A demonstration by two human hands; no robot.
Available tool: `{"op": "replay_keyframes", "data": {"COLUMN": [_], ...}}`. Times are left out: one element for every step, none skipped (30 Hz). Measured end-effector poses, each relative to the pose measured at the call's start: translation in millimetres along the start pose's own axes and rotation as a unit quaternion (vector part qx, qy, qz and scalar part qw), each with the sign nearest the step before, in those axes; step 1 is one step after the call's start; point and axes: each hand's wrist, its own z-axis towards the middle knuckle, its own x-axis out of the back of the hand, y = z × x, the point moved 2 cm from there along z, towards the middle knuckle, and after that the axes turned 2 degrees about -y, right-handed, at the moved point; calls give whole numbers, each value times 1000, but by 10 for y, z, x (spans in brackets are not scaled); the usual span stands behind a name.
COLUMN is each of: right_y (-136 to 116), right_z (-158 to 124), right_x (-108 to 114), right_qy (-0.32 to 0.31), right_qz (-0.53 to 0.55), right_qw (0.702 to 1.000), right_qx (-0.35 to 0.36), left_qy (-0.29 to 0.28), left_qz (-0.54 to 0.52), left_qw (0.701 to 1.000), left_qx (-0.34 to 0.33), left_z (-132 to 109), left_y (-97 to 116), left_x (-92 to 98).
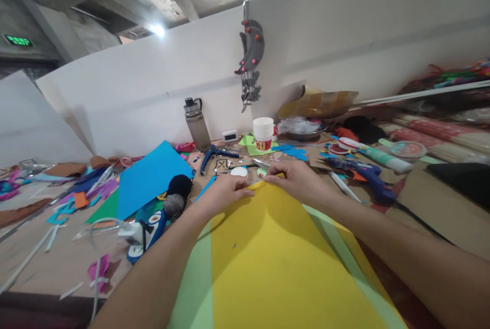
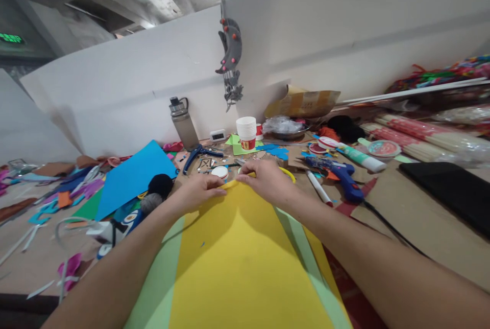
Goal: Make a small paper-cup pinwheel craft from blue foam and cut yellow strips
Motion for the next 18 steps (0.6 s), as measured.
{"op": "replay_keyframes", "data": {"right_y": [-9, -17, -22, -26, -28, -30, -32, -34, -39, -44, -49, -55, -60, -63, -64, -64, -62, -58], "right_z": [1, 2, 3, 4, 5, 5, 5, 5, 4, 3, 2, 1, 0, -1, -1, -1, 0, 1], "right_x": [20, 38, 53, 64, 73, 80, 84, 86, 87, 88, 89, 90, 91, 91, 92, 92, 91, 90], "right_qy": [2, 3, 3, 3, 3, 5, 7, 8, 8, 7, 7, 6, 5, 4, 4, 4, 5, 6], "right_qz": [0, 0, 1, 2, 4, 5, 5, 6, 7, 8, 8, 9, 9, 9, 9, 10, 11, 11], "right_qw": [1000, 1000, 1000, 1000, 1000, 1000, 1000, 1000, 1000, 1000, 1000, 1000, 1000, 1000, 1000, 1000, 1000, 1000], "right_qx": [1, 2, 3, 4, 4, 3, 0, -3, -6, -9, -12, -16, -19, -21, -24, -25, -25, -26], "left_qy": [-8, -18, -28, -34, -33, -28, -19, -8, 1, 5, 7, 6, 4, 2, 0, -2, -2, -3], "left_qz": [-30, -65, -98, -122, -136, -141, -138, -130, -122, -115, -111, -109, -107, -106, -104, -101, -95, -89], "left_qw": [999, 998, 994, 991, 989, 989, 989, 990, 991, 991, 992, 992, 992, 992, 992, 993, 994, 995], "left_qx": [9, 18, 25, 30, 35, 39, 44, 49, 56, 62, 68, 71, 71, 69, 65, 59, 53, 48], "left_z": [-9, -17, -23, -25, -24, -20, -14, -8, -3, 0, 2, 2, 0, -4, -9, -14, -21, -26], "left_y": [-3, -8, -14, -22, -33, -47, -61, -76, -89, -99, -105, -107, -105, -99, -89, -78, -65, -55], "left_x": [4, 7, 9, 10, 13, 17, 21, 25, 30, 35, 40, 46, 53, 62, 72, 82, 92, 100]}}
